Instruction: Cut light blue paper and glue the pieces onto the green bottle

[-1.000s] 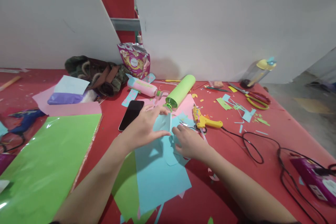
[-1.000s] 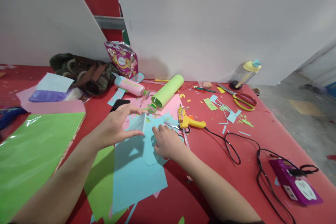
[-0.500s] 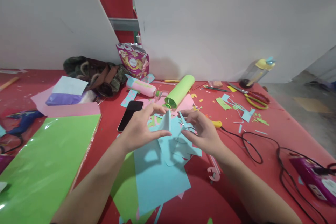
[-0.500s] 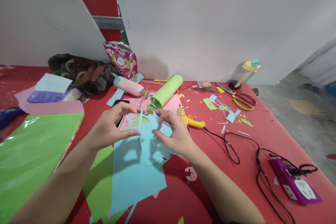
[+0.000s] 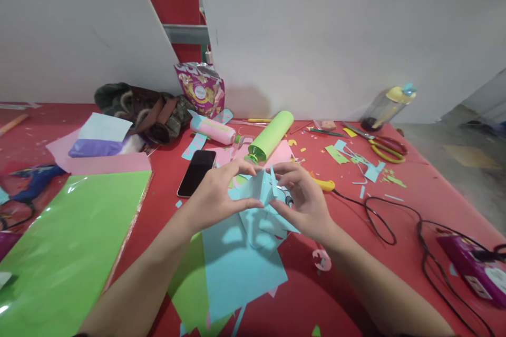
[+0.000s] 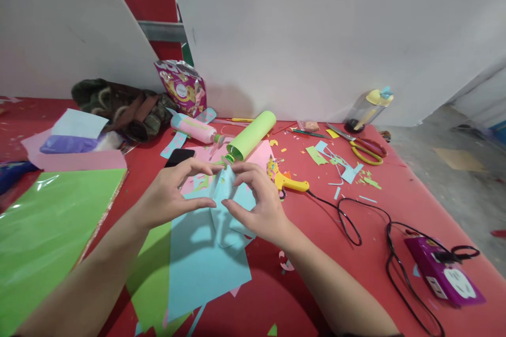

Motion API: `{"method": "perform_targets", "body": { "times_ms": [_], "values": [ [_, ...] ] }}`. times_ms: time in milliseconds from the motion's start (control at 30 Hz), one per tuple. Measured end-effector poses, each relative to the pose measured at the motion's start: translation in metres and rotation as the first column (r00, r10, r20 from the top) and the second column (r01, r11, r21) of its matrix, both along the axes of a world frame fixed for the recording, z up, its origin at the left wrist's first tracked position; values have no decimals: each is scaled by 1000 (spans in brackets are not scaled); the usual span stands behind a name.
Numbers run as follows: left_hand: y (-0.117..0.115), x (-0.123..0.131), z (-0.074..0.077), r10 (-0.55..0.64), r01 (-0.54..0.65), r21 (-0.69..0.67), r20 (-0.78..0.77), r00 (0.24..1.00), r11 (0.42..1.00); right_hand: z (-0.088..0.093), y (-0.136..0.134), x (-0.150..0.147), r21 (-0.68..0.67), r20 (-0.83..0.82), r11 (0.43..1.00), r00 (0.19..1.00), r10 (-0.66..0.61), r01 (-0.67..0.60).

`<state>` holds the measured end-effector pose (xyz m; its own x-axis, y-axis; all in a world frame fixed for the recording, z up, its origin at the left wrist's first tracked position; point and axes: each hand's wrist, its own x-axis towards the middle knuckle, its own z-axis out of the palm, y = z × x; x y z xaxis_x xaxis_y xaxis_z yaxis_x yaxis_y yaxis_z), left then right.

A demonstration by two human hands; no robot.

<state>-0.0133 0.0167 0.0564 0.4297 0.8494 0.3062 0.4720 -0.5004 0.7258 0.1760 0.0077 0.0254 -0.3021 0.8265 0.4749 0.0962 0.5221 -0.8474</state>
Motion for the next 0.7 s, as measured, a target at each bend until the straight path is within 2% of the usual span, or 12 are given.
{"method": "perform_targets", "body": {
  "times_ms": [167, 500, 700],
  "values": [
    [-1, 1, 1, -18, 18, 24, 0, 1000, 1000, 1, -1, -2, -9, -45, 1000, 999, 2, -3],
    [-3, 3, 2, 15, -17, 67, 35, 999, 998, -3, -4, -6, -13, -44, 999, 998, -51, 50],
    [-4, 6, 2, 31, -37, 98, 55, 998, 995, -4, -6, -7, -12, -91, 999, 995, -42, 41]
  ]
}}
